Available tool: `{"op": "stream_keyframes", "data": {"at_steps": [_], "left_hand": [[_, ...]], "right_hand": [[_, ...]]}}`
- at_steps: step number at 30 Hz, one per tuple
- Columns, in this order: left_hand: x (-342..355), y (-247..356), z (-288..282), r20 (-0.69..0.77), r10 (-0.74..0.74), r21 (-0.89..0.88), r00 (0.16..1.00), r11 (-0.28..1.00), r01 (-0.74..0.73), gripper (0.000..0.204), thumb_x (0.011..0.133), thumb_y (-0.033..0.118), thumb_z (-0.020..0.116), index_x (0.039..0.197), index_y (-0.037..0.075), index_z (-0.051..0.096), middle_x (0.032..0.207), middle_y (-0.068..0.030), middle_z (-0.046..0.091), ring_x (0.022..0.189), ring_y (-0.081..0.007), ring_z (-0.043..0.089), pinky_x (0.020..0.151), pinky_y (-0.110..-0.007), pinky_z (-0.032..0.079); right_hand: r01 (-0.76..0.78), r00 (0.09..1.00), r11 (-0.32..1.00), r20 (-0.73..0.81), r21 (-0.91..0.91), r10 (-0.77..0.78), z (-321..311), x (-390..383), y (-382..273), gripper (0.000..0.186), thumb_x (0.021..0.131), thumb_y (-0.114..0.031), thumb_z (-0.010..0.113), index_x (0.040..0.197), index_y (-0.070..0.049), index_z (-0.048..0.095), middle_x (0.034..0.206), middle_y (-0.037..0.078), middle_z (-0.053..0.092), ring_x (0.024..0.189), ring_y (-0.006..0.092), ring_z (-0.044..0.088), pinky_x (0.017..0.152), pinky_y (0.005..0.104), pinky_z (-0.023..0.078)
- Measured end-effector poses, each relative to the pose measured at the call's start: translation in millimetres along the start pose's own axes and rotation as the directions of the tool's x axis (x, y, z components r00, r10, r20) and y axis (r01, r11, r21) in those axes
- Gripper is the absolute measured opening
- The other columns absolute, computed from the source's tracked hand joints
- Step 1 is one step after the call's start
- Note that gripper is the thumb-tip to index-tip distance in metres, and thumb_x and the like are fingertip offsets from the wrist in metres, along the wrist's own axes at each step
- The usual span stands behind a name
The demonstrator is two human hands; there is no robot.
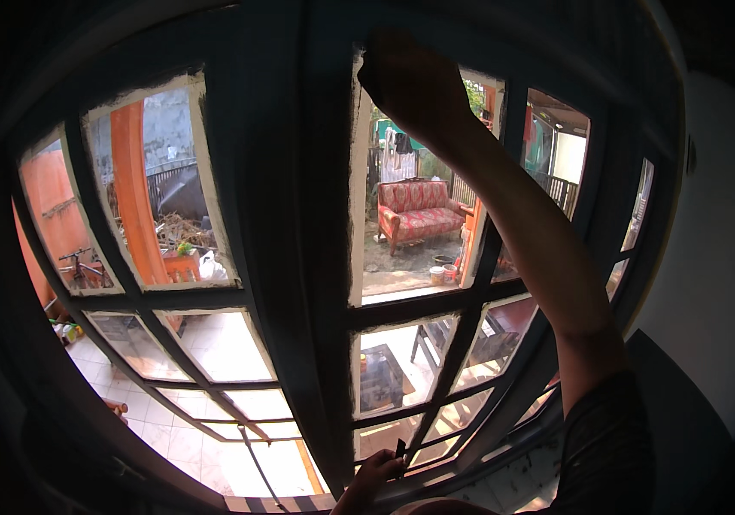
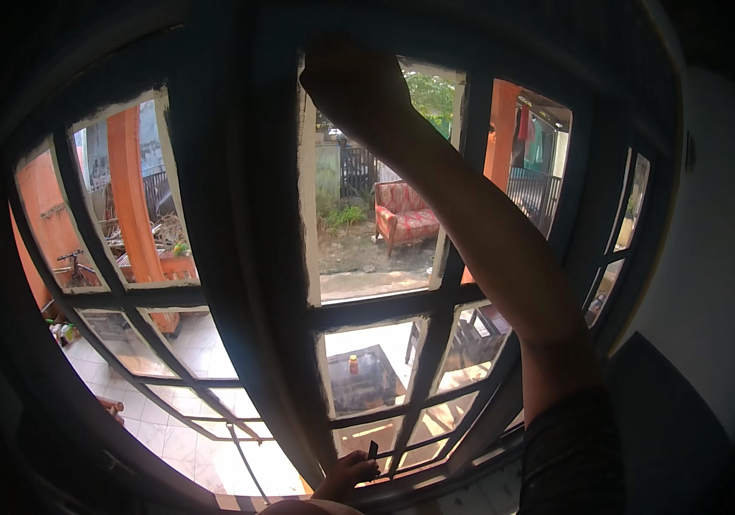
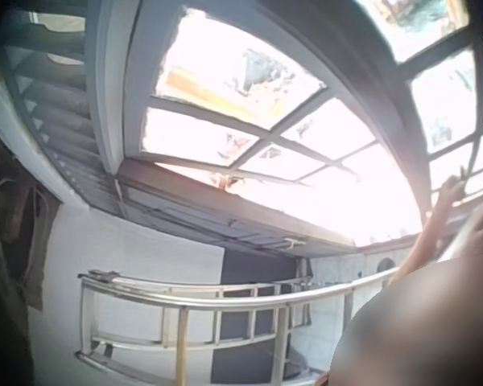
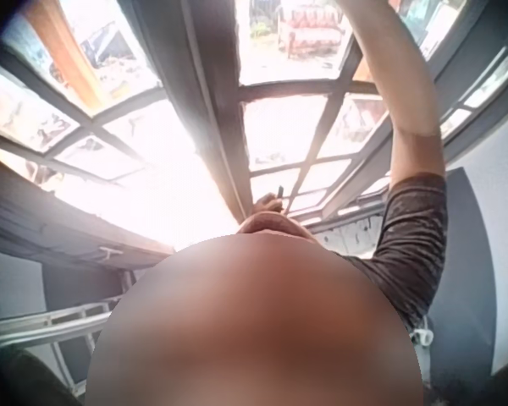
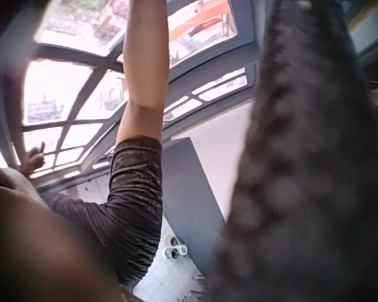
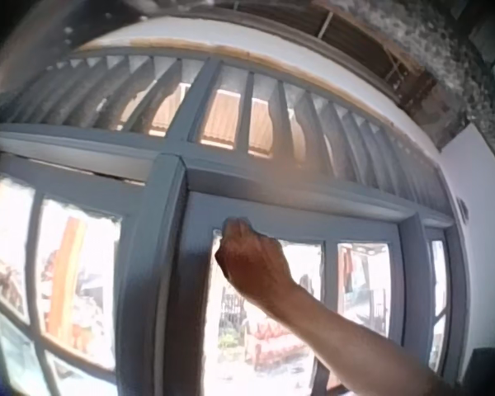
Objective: The person applies a white sealant to the joints of a metal window frame using a caulking gun. They move along the frame, applying the sealant to various sections and smoothing it with their finger.
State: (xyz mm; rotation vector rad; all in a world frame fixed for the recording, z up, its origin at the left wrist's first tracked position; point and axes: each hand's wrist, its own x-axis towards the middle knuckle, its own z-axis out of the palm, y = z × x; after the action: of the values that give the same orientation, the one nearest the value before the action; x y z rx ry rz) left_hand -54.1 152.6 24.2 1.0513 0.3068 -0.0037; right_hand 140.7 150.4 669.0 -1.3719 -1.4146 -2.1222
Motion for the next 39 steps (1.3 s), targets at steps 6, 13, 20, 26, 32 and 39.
{"op": "stream_keyframes", "data": {"at_steps": [6, 13, 20, 26, 32, 39], "left_hand": [[0.1, -7.6, -4.8, -0.007, -0.028, 0.013, 1.000, 1.000, 0.028, 0.026, 0.106, 0.023, 0.076, 0.119, 0.002, 0.069, 0.104, -0.0056, 0.074, 0.091, -0.0152, 0.070, 0.086, -0.032, 0.056], [4.8, -10.0, -1.7, 0.035, -0.010, 0.053, 0.999, 0.999, 0.008, 0.027, 0.106, 0.025, 0.077, 0.118, 0.002, 0.069, 0.103, -0.0052, 0.073, 0.091, -0.0146, 0.069, 0.086, -0.031, 0.056], [-9.2, -11.0, 1.4, -0.020, 0.011, 0.060, 1.000, 0.998, -0.009, 0.025, 0.106, 0.023, 0.075, 0.117, 0.002, 0.069, 0.101, -0.0051, 0.072, 0.091, -0.0148, 0.069, 0.086, -0.032, 0.055], [-24.3, -1.2, 9.0, -0.069, 0.007, 0.055, 0.998, 0.998, -0.003, 0.026, 0.106, 0.023, 0.075, 0.117, 0.000, 0.069, 0.102, -0.0068, 0.074, 0.093, -0.0160, 0.071, 0.087, -0.032, 0.056], [-20.4, -16.0, -6.9, -0.112, -0.010, 0.041, 0.994, 0.999, 0.015, 0.026, 0.105, 0.022, 0.075, 0.119, 0.001, 0.069, 0.104, -0.0080, 0.075, 0.093, -0.0165, 0.072, 0.086, -0.031, 0.056], [-18.2, -6.3, 5.8, -0.021, 0.025, 0.100, 0.999, 0.995, -0.023, 0.027, 0.106, 0.023, 0.077, 0.119, 0.001, 0.069, 0.104, -0.0071, 0.076, 0.091, -0.0150, 0.073, 0.084, -0.030, 0.057]], "right_hand": [[-0.067, 0.986, 0.978, -0.140, 0.200, 0.096, -20.2, -10.0, 18.3, 0.020, 0.101, -0.024, 0.077, 0.104, -0.006, 0.069, 0.105, 0.012, 0.076, 0.087, 0.0293, 0.077, 0.082, 0.0424, 0.061], [0.054, 0.974, 0.943, -0.223, 0.329, 0.022, 2.9, -0.1, 4.6, 0.011, 0.100, -0.013, 0.074, 0.104, -0.005, 0.067, 0.096, 0.011, 0.068, 0.083, 0.0333, 0.071, 0.080, 0.0441, 0.058], [0.086, 0.987, 0.996, -0.135, 0.010, -0.084, 3.5, 4.1, -5.7, 0.009, 0.098, -0.013, 0.069, 0.101, -0.005, 0.065, 0.096, 0.014, 0.069, 0.084, 0.0338, 0.073, 0.071, 0.0427, 0.060], [-0.045, 0.989, 0.999, -0.139, 0.008, 0.045, 5.9, -4.7, 1.7, 0.011, 0.098, -0.015, 0.071, 0.102, -0.006, 0.066, 0.095, 0.013, 0.070, 0.082, 0.0334, 0.073, 0.069, 0.0428, 0.060], [-0.224, 0.924, 0.944, -0.254, 0.243, 0.285, -14.5, -17.5, -12.7, 0.019, 0.101, -0.024, 0.075, 0.104, -0.007, 0.066, 0.092, 0.011, 0.069, 0.086, 0.0306, 0.072, 0.076, 0.0421, 0.059], [-0.113, 0.941, 0.950, -0.275, 0.290, 0.196, 12.6, -5.7, -7.0, 0.014, 0.101, -0.018, 0.073, 0.095, -0.006, 0.068, 0.091, 0.012, 0.067, 0.086, 0.0301, 0.069, 0.080, 0.0436, 0.057]]}}
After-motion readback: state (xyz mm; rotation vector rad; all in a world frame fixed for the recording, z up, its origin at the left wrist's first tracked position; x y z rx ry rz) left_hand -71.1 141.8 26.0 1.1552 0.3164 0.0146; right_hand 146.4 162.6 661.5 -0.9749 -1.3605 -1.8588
